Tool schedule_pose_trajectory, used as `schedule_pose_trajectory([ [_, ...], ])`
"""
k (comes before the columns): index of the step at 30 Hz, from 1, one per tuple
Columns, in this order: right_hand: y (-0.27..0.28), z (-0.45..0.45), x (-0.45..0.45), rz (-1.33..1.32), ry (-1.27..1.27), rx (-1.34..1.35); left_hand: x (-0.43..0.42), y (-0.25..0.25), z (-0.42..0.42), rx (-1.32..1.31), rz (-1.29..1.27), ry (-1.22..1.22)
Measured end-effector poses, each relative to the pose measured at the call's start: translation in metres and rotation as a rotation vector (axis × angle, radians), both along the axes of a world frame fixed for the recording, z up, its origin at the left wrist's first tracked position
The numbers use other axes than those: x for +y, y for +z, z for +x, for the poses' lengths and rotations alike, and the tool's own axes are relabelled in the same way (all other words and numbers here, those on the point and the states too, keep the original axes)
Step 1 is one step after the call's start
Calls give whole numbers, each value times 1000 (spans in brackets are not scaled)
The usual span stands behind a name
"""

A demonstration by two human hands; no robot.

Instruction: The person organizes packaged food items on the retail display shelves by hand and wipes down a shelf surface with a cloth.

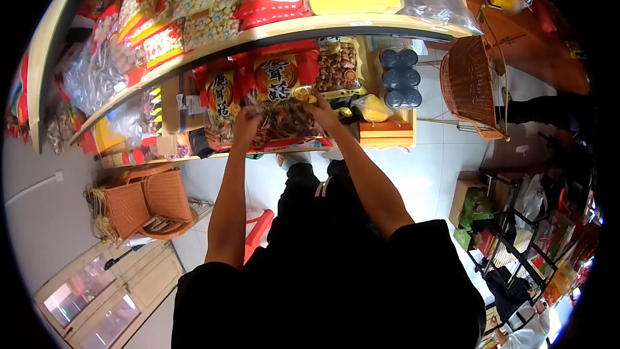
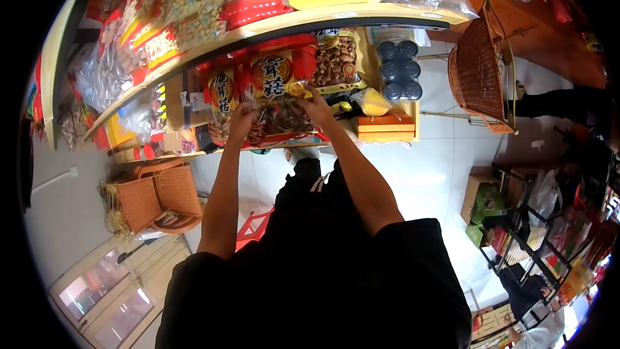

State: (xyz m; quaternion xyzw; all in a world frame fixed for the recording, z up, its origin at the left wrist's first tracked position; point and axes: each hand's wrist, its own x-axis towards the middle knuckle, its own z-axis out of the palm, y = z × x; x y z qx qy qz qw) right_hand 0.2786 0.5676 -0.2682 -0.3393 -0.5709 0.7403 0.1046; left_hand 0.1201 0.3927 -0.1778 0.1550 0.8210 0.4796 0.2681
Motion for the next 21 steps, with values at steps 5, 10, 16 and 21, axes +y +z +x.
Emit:
schedule_pose_trajectory([
  [5, 73, 27, 2, -88, 2, 10, -9, 30, 20, 12, -3, -22],
  [10, 99, 42, -3, 2, -40, 52, -13, 55, 45, -6, 102, -1],
  [16, 144, 58, -7, -78, -17, 100, -32, 84, 62, -30, 65, -1],
  [21, 159, 58, -30, -123, -51, 190, -56, 100, 68, -4, 169, 53],
])
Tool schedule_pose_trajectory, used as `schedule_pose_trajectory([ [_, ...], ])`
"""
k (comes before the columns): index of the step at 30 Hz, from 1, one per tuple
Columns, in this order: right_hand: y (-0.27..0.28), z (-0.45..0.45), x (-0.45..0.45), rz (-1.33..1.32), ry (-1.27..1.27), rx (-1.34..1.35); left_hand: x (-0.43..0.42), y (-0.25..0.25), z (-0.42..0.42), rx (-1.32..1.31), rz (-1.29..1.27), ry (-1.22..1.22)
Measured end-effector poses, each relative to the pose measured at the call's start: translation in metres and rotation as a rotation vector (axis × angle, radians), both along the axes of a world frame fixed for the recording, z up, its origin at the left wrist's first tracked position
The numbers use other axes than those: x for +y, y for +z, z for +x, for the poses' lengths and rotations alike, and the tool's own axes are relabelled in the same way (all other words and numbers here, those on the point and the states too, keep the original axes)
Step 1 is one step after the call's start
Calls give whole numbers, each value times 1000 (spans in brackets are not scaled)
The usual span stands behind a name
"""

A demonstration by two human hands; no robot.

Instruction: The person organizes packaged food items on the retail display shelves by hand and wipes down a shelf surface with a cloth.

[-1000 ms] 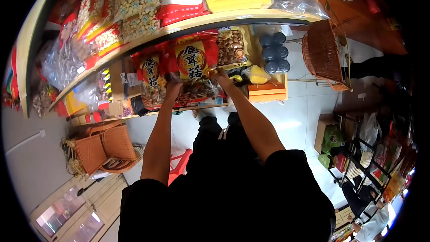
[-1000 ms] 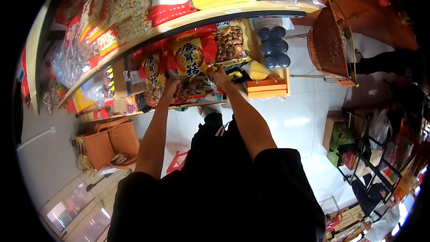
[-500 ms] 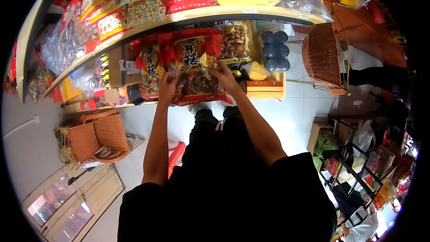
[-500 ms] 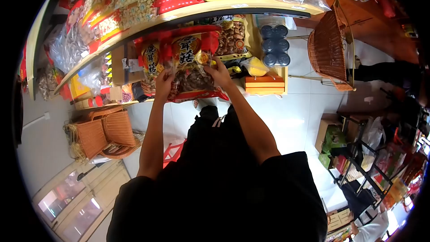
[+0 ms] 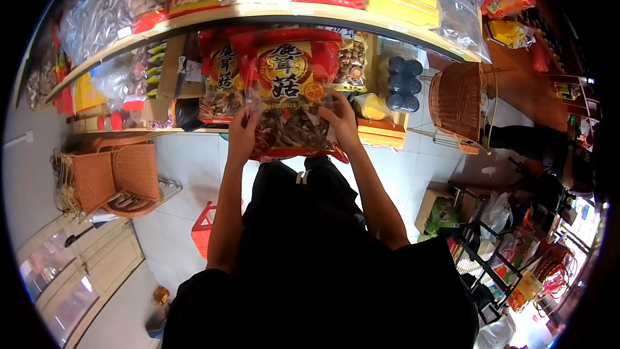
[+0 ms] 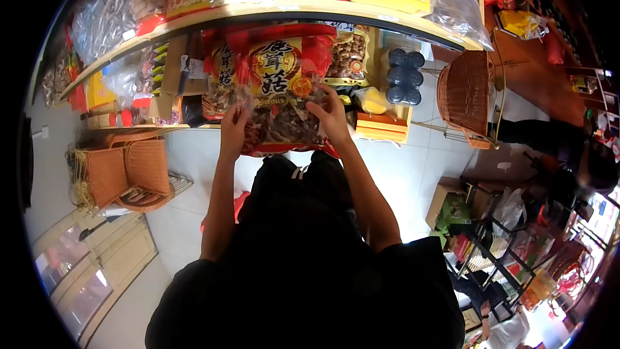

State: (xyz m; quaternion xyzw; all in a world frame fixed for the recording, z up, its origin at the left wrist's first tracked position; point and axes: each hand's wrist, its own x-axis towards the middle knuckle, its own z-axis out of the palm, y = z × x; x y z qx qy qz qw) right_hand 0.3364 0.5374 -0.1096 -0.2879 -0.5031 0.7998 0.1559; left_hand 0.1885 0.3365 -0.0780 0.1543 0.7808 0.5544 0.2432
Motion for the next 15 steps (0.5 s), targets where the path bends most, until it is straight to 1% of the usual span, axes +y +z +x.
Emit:
schedule_pose_trajectory([
  [2, 3, -2, -16, -21, 9, 18, -14, 6, -4, -67, 9, -13],
  [3, 4, -4, -27, -143, -128, 32, -21, 8, -5, -69, 22, -16],
  [4, 2, -7, -36, -263, -267, 49, -27, 9, -7, -17, 54, -30],
  [5, -8, -7, -44, -281, -250, 49, -34, 10, -9, 35, 86, -43],
  [6, -17, -9, -54, -269, -252, 46, -42, 10, -13, 30, 98, -45],
  [8, -26, -16, -77, -435, -243, 88, -62, 8, -19, 63, 51, -88],
  [9, -21, -20, -90, -459, -185, 151, -71, 20, -23, 45, 66, -118],
  [10, -11, -25, -106, -446, -170, 142, -82, 25, -28, 39, 79, -102],
  [12, 10, -34, -134, -550, -220, -49, -102, 28, -36, 84, 97, -123],
  [13, 28, -43, -148, -588, -196, -106, -113, 26, -40, 155, 133, -115],
  [14, 19, -46, -157, -577, -180, -118, -126, 25, -42, 149, 141, -93],
  [15, 14, -53, -166, -701, -105, -81, -136, 29, -45, 118, 134, -101],
])
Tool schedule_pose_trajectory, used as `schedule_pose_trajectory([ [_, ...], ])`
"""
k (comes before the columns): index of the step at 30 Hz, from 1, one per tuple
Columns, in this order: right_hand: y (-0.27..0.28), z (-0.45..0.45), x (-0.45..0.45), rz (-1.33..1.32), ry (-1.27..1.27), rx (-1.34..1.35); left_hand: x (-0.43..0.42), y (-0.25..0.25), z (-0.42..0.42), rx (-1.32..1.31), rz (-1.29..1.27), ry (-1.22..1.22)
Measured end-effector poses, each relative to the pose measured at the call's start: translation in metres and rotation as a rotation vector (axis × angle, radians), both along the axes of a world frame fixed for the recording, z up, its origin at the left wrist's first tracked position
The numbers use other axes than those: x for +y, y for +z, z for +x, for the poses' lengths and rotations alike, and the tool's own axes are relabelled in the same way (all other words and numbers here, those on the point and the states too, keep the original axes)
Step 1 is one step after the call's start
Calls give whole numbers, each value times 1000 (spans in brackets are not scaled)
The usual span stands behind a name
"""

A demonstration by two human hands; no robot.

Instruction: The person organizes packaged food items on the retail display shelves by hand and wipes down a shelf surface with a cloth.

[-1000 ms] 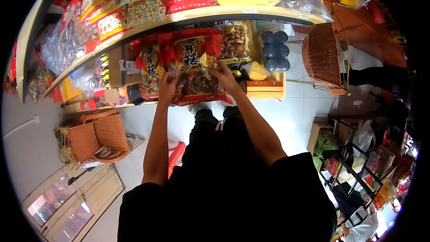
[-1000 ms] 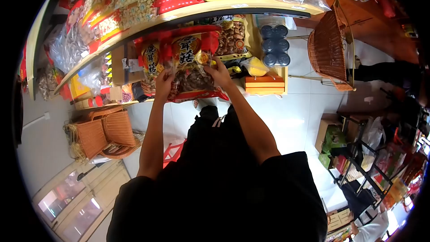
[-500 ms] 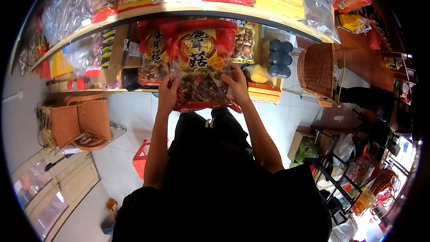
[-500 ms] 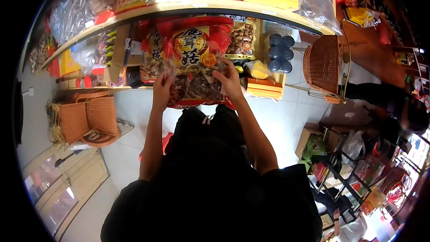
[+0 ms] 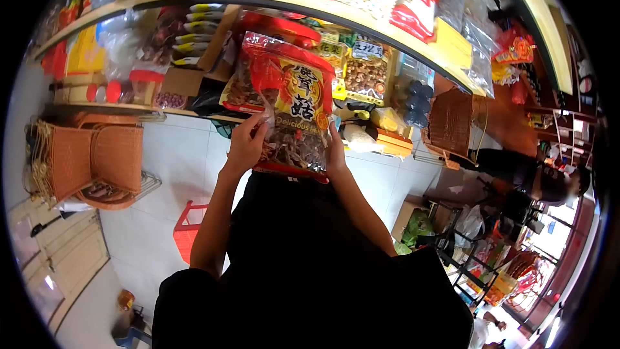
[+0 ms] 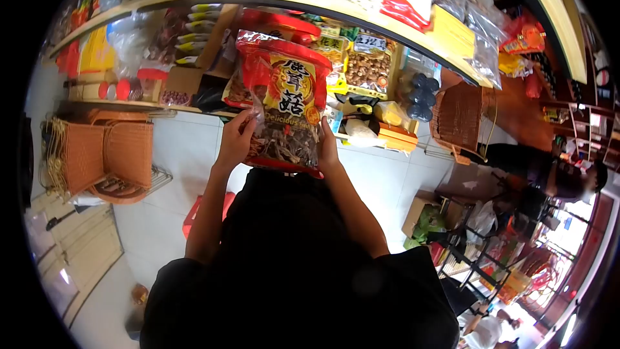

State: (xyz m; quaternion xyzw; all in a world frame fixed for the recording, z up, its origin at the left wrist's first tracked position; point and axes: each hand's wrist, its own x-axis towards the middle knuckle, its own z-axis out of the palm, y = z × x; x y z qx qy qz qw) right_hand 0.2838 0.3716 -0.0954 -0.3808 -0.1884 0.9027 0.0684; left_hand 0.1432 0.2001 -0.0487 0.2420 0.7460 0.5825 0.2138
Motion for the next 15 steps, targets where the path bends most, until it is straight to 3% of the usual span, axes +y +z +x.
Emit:
schedule_pose_trajectory([
  [2, -8, -7, -15, -183, 101, 82, -21, 4, -9, -56, -33, -40],
  [5, -1, -22, -38, -203, 168, 127, -42, 12, -16, -85, 58, -30],
  [15, 31, -50, -73, 141, 237, 87, -96, 6, -36, -146, 104, 24],
])
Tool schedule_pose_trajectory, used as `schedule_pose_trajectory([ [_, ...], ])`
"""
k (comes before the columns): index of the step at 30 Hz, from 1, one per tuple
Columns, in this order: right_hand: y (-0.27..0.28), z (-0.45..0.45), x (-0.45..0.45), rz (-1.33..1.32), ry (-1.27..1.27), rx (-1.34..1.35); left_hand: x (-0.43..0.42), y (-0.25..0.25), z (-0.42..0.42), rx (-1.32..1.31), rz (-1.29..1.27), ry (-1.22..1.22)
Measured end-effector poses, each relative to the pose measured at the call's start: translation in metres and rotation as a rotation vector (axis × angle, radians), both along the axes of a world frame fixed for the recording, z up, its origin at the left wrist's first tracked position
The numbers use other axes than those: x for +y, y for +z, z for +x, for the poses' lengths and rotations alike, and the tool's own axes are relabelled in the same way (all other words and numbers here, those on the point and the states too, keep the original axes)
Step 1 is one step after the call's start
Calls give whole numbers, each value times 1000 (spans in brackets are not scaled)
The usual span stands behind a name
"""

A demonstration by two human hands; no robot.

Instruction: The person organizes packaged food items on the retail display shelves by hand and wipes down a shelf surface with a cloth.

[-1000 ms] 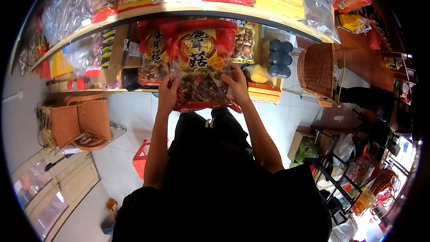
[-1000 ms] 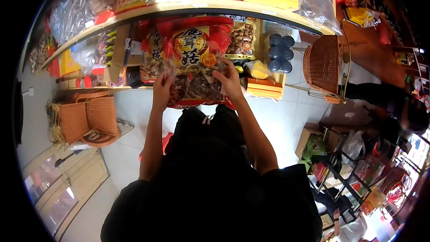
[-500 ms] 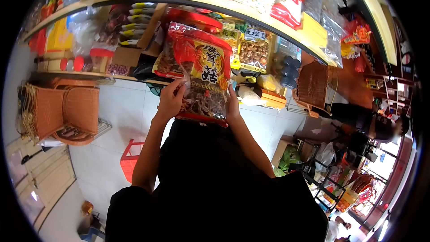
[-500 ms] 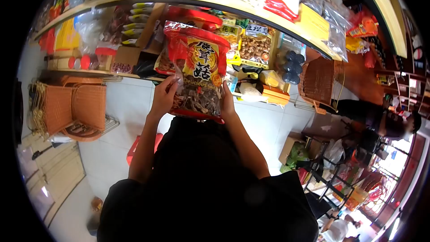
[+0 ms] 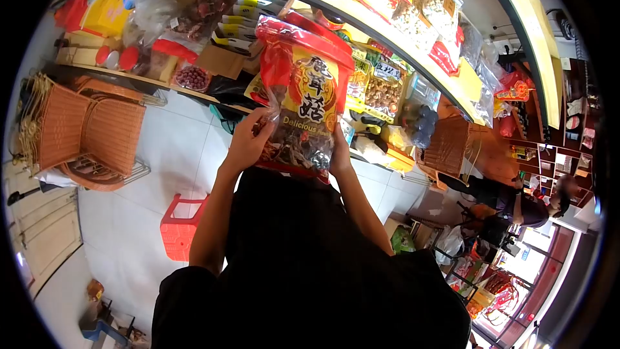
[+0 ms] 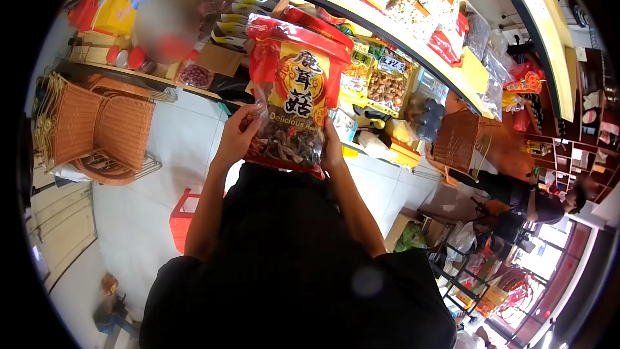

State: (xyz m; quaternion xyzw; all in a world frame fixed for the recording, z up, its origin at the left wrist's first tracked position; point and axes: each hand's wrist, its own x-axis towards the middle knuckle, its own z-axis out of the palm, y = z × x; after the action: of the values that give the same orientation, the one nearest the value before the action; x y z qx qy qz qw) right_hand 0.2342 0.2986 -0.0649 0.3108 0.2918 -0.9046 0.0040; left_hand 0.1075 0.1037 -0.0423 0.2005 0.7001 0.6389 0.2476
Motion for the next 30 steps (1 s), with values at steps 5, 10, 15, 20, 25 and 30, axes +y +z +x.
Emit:
schedule_pose_trajectory([
  [5, -14, -7, 2, 268, -143, 218, -16, -10, -6, -92, 109, 41],
  [10, 25, -11, -13, 467, -229, 103, -33, 2, -9, -202, 228, 34],
  [15, 34, -5, -9, 506, -130, 290, -50, 1, -13, -468, 513, -7],
  [20, 43, -12, -17, 733, -63, 321, -65, -8, -16, -587, 573, -40],
  [25, 50, -21, -26, 643, 59, 343, -77, -22, -13, -684, 532, -101],
  [30, 41, -30, -22, 759, 169, 431, -79, -20, 3, -646, 482, 22],
])
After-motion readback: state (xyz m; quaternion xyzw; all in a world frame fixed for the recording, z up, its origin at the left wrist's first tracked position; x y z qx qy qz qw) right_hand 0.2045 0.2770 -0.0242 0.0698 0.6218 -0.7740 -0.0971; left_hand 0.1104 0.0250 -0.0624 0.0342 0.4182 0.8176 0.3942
